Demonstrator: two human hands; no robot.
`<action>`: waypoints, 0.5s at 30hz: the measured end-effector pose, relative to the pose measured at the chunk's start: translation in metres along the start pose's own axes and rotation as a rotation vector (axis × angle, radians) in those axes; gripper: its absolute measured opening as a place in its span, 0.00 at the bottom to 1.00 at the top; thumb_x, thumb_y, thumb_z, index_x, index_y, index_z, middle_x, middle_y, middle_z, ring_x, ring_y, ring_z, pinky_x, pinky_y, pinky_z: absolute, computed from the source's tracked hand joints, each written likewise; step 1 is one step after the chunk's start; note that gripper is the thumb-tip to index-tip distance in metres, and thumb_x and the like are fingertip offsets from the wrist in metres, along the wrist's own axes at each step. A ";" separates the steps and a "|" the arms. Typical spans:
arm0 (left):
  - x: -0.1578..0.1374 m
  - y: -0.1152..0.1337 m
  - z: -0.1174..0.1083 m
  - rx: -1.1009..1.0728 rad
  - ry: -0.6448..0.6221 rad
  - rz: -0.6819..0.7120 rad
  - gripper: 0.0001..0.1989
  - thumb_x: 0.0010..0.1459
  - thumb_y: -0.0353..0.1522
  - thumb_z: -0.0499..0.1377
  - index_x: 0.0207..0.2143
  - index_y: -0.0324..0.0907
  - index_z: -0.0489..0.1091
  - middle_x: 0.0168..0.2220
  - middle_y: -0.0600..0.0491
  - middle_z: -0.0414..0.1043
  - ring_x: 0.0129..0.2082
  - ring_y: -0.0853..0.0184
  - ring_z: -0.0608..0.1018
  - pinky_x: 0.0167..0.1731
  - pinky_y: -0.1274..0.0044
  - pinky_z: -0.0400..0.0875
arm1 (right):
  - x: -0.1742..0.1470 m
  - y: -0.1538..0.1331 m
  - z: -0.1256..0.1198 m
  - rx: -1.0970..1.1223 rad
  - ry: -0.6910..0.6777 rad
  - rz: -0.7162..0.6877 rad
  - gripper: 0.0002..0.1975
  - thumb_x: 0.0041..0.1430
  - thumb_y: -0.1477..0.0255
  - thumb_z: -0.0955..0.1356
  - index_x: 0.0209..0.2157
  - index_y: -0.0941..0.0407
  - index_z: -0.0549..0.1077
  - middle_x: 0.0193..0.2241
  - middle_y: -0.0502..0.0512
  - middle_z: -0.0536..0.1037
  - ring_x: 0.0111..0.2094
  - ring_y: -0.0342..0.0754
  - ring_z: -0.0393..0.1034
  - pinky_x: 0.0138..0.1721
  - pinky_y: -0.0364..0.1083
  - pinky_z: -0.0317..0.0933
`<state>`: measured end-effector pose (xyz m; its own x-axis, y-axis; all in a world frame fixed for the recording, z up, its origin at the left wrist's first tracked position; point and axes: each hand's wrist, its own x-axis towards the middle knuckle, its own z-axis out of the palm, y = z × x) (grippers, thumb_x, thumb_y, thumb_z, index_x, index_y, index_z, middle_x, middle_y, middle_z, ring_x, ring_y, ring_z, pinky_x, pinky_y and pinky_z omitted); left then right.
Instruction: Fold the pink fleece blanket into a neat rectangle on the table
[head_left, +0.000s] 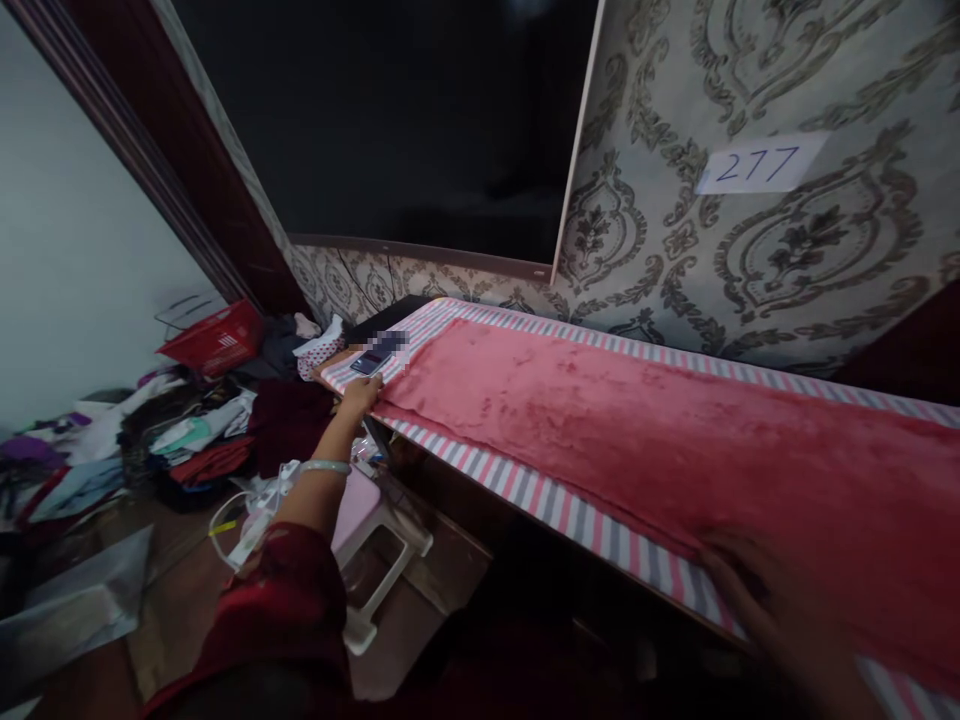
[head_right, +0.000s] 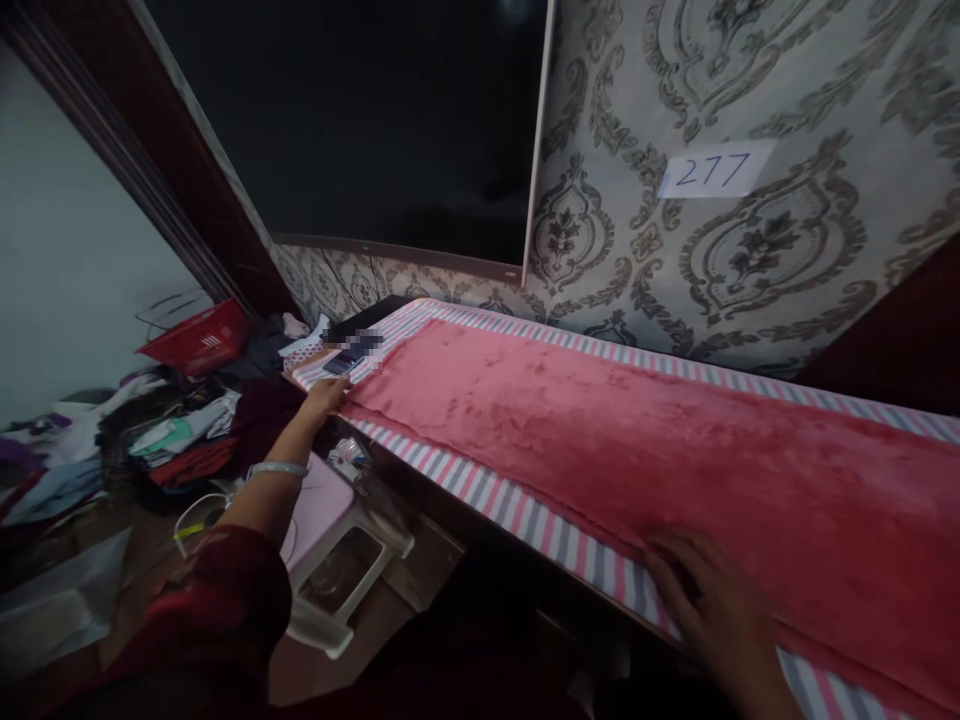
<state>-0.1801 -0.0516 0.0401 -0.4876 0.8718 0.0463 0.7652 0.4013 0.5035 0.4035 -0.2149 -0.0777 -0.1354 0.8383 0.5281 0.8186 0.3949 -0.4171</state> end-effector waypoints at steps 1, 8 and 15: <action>0.007 0.001 -0.001 -0.002 -0.043 -0.022 0.22 0.65 0.39 0.46 0.34 0.36 0.76 0.27 0.44 0.76 0.30 0.57 0.80 0.32 0.71 0.74 | 0.000 -0.001 -0.001 0.005 0.000 0.004 0.19 0.64 0.54 0.64 0.38 0.52 0.79 0.39 0.58 0.81 0.42 0.58 0.76 0.45 0.57 0.71; 0.026 0.022 0.011 0.052 -0.154 0.003 0.13 0.61 0.37 0.57 0.32 0.37 0.74 0.32 0.44 0.78 0.31 0.59 0.80 0.30 0.74 0.72 | 0.004 -0.010 -0.006 -0.005 -0.015 0.038 0.21 0.64 0.53 0.63 0.38 0.52 0.80 0.39 0.59 0.81 0.41 0.57 0.76 0.44 0.55 0.71; 0.021 0.028 0.015 0.150 -0.022 0.149 0.15 0.63 0.34 0.54 0.49 0.37 0.70 0.48 0.38 0.77 0.51 0.53 0.77 0.46 0.70 0.70 | 0.007 -0.013 -0.009 0.021 -0.015 0.030 0.20 0.64 0.54 0.64 0.39 0.52 0.80 0.39 0.58 0.81 0.42 0.57 0.76 0.44 0.55 0.71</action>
<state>-0.1622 -0.0181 0.0422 -0.3561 0.9300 0.0908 0.8832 0.3032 0.3579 0.3968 -0.2173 -0.0619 -0.1194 0.8556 0.5038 0.8107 0.3769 -0.4480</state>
